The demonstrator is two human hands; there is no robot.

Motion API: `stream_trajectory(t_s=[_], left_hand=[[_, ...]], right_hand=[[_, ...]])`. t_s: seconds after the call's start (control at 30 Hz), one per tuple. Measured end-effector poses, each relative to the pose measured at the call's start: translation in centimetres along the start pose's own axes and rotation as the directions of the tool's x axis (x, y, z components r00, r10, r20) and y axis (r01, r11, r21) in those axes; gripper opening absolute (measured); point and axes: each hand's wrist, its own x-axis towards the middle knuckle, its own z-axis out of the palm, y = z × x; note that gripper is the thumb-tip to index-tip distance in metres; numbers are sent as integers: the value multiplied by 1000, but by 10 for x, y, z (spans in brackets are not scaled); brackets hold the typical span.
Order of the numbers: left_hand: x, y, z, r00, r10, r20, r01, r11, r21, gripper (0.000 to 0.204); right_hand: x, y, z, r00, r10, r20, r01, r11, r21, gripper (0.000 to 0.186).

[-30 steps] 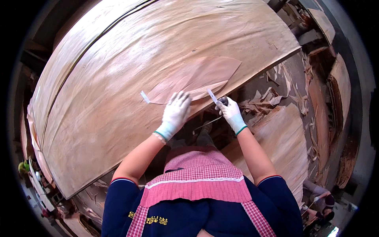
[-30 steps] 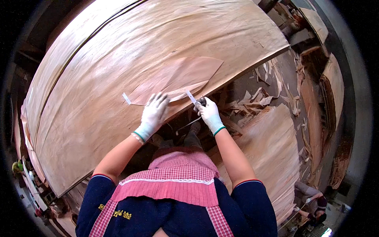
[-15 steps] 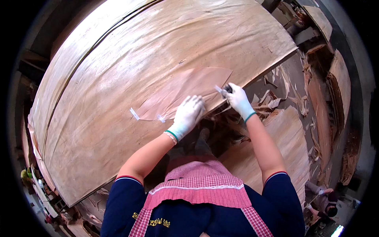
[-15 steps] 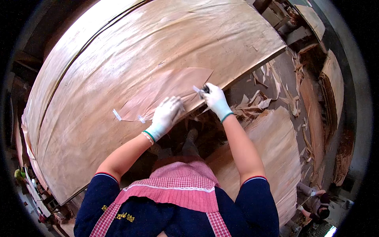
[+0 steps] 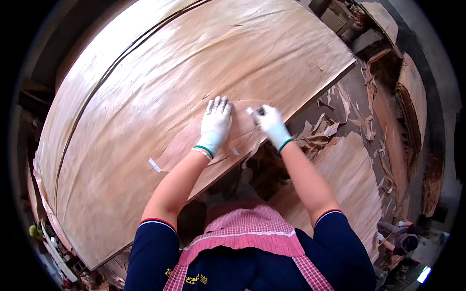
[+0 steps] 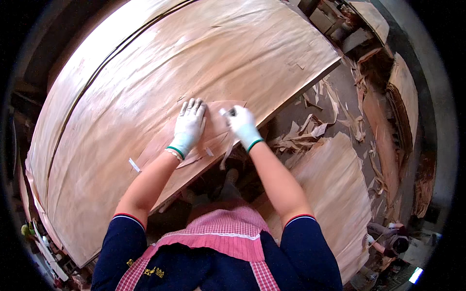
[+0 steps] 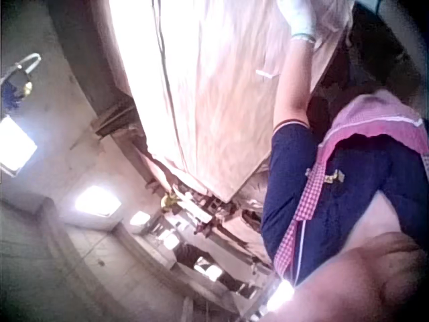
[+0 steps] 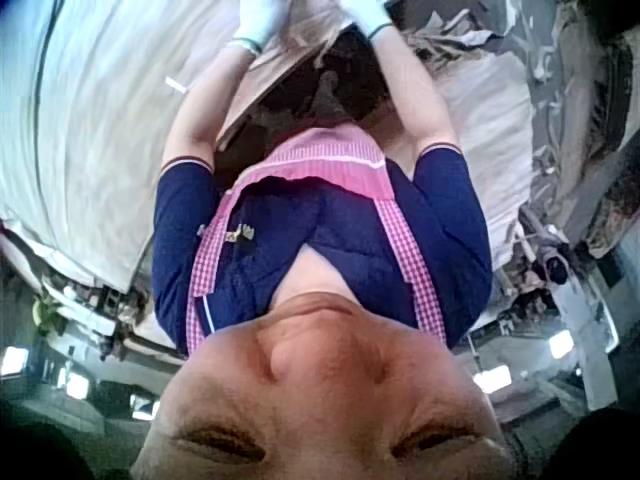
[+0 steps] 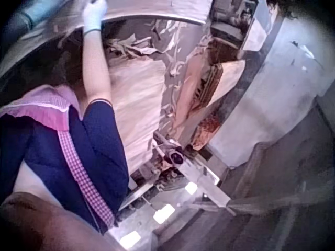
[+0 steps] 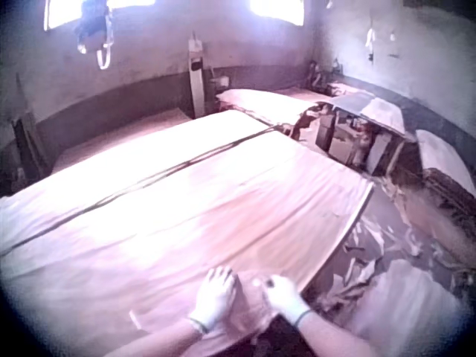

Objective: The person measures, cuts, and applies thin wood veneer strips onto larger plywood panels using a utility knife and adhesive tape.

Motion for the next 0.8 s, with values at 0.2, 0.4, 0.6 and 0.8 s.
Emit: stream_trajectory(t_s=[0.2, 0.4, 0.6, 0.8], left_hand=[[63, 89, 29, 955, 277, -110, -295, 931, -214, 52], [49, 98, 34, 976, 213, -47, -212, 977, 29, 54], [73, 145, -14, 1000, 14, -24, -22, 929, -370, 43], [84, 225, -67, 926, 225, 304, 361, -293, -885, 24]], right_hand=[[56, 55, -67, 993, 108, -49, -114, 981, -158, 39], [-47, 67, -33, 988, 152, -5, -121, 809, 575, 31], [-70, 102, -145, 935, 6, -356, 202, 814, 545, 14], [-88, 92, -180, 854, -336, -398, 455, 853, 256, 9]])
